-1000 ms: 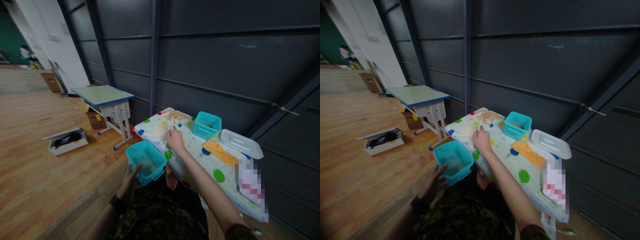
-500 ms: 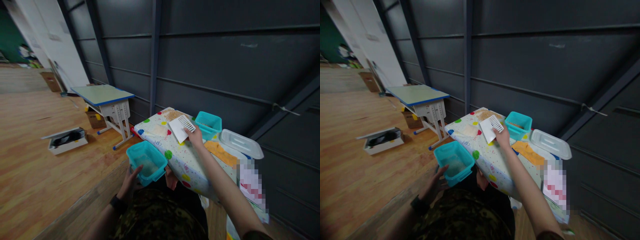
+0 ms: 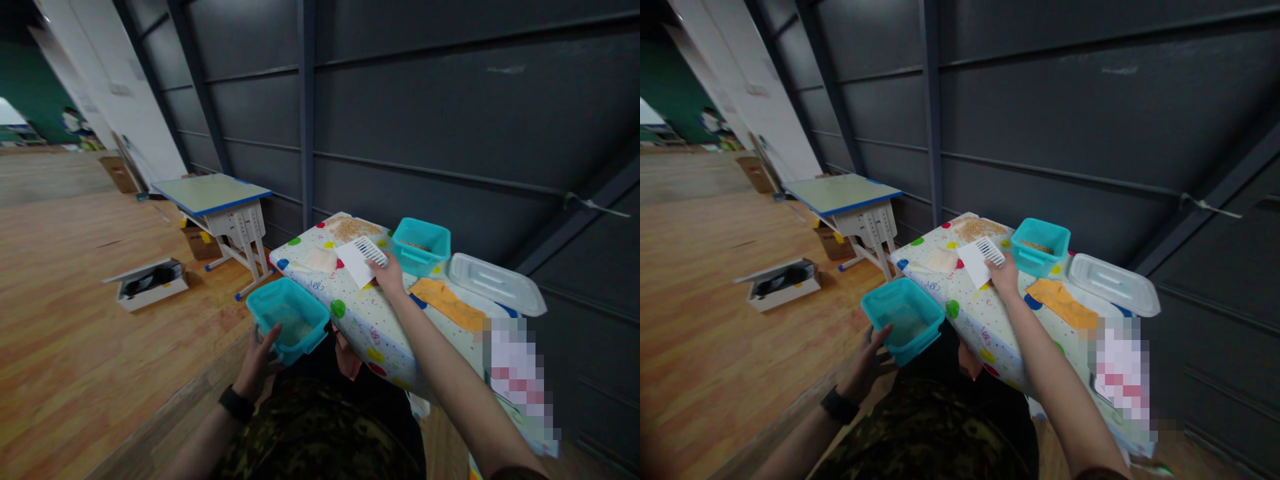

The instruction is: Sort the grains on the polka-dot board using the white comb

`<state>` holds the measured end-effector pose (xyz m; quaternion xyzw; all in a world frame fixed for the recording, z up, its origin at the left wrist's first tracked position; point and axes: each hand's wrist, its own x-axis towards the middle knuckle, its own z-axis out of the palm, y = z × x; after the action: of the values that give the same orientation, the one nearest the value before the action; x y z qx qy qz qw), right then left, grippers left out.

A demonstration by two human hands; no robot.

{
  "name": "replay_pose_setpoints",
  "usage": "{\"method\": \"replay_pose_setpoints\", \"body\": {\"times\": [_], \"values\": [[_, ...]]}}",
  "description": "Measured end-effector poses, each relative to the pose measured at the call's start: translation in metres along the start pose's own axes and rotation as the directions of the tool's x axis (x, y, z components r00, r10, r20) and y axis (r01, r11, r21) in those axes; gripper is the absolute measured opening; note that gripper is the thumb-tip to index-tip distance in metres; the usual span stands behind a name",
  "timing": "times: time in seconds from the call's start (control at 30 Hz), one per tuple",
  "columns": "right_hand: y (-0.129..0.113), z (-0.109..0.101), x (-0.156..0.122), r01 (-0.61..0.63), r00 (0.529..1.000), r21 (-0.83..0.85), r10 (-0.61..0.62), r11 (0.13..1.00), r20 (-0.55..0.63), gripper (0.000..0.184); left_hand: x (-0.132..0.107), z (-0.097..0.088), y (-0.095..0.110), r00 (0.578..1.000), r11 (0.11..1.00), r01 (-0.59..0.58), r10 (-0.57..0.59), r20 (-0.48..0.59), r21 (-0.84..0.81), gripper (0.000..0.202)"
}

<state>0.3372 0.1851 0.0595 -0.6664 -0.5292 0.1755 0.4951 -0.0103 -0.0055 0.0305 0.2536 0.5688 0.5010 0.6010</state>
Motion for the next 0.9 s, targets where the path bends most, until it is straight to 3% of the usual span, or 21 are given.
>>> {"method": "replay_pose_setpoints", "body": {"times": [0.17, 0.47, 0.67, 0.9], "values": [[-0.006, -0.003, -0.002, -0.062, 0.997, 0.033, 0.061, 0.998, 0.043, 0.037, 0.002, 0.005, 0.004, 1.000, 0.999, -0.004, 0.003, 0.014, 0.036, 0.109], [-0.017, -0.018, -0.014, -0.199, 0.947, 0.278, 0.112, 0.940, 0.301, 0.051, 0.000, 0.027, 0.008, 0.997, 0.997, 0.072, -0.072, -0.029, -0.010, 0.079], [-0.017, -0.031, -0.008, -0.133, 0.981, 0.262, 0.088, 0.956, 0.174, 0.050, 0.000, 0.029, 0.006, 0.997, 0.997, 0.070, -0.069, 0.018, -0.022, 0.087], [-0.022, -0.037, -0.016, -0.234, 0.929, 0.274, 0.131, 0.933, 0.346, 0.049, 0.000, 0.035, 0.003, 0.998, 0.998, 0.051, -0.050, 0.032, -0.025, 0.087]]}}
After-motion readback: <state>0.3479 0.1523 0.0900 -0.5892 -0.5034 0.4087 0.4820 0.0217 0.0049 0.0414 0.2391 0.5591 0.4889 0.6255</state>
